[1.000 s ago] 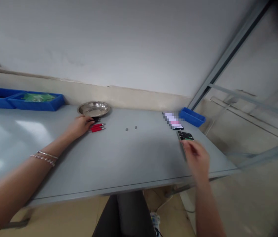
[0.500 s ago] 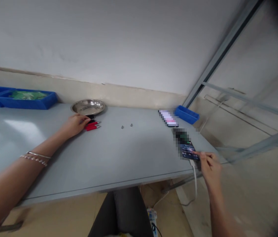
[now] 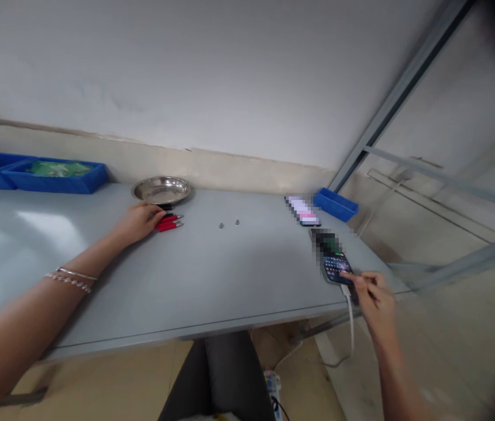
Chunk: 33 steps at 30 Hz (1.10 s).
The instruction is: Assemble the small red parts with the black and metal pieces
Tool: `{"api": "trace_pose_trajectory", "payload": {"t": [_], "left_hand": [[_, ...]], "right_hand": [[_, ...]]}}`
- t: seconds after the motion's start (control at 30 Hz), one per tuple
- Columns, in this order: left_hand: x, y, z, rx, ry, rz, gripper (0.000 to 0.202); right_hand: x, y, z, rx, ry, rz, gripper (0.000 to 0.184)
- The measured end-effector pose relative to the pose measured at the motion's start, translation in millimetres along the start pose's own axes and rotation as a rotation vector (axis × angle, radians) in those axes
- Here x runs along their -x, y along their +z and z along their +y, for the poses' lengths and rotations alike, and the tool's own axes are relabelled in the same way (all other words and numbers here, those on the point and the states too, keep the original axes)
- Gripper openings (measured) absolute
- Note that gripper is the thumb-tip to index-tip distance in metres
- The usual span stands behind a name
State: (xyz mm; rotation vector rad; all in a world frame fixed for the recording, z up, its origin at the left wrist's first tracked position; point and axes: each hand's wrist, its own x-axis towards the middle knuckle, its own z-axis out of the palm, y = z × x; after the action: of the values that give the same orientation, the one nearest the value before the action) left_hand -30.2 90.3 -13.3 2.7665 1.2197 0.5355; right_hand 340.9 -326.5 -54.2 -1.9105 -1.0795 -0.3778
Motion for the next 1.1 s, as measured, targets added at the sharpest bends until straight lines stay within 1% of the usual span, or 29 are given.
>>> {"api": "trace_pose_trajectory", "payload": {"t": [0.07,0.13,0.23,0.33,0.43,0.63,0.8,0.9,1.0,1.1], "left_hand": [[0,1.8,-2,-0.015,0.010,0.003,0.053],[0,2.4,-2,-0.026,0.015,-0.002,0.053],[0,0.6,-1,-0.023,0.006,-0.010,0.052],[1,-2.7,2,-0.002,0.002,-0.024,0.051],[2,-4.6,4,0.018,-0.005,-0.041,0.052],[2,-2.6,2,0.006,0.006,-0.023,0.052],[3,-4.0,3,0.018,-0.011,-0.041,0.053],[4,-4.5,4,0.027,-0.003,-0.042,0.055],[4,-3.8,4,0.029,0.003,-0.029,0.057],[4,-3.8,4,0.048,0.010,-0.015,0.058]], "right_hand": [[0,0,1,0.008,-0.023,-0.019,0.046],[-1,0,3,0.021,-0.028,-0.011,0.047],[-4,0,7,0.067,0.020,0.017,0.052],[-7,2,10,0.138,0.061,-0.001,0.058],[-9,4,12,0.178,0.060,-0.023,0.061],[-10,5,12,0.230,0.079,-0.050,0.066],[-15,8,10,0.251,0.044,-0.085,0.064],[-14,8,11,0.249,0.029,-0.061,0.064],[-10,4,11,0.185,0.038,-0.018,0.060],[-4,0,11,0.126,0.033,-0.005,0.055]]}}
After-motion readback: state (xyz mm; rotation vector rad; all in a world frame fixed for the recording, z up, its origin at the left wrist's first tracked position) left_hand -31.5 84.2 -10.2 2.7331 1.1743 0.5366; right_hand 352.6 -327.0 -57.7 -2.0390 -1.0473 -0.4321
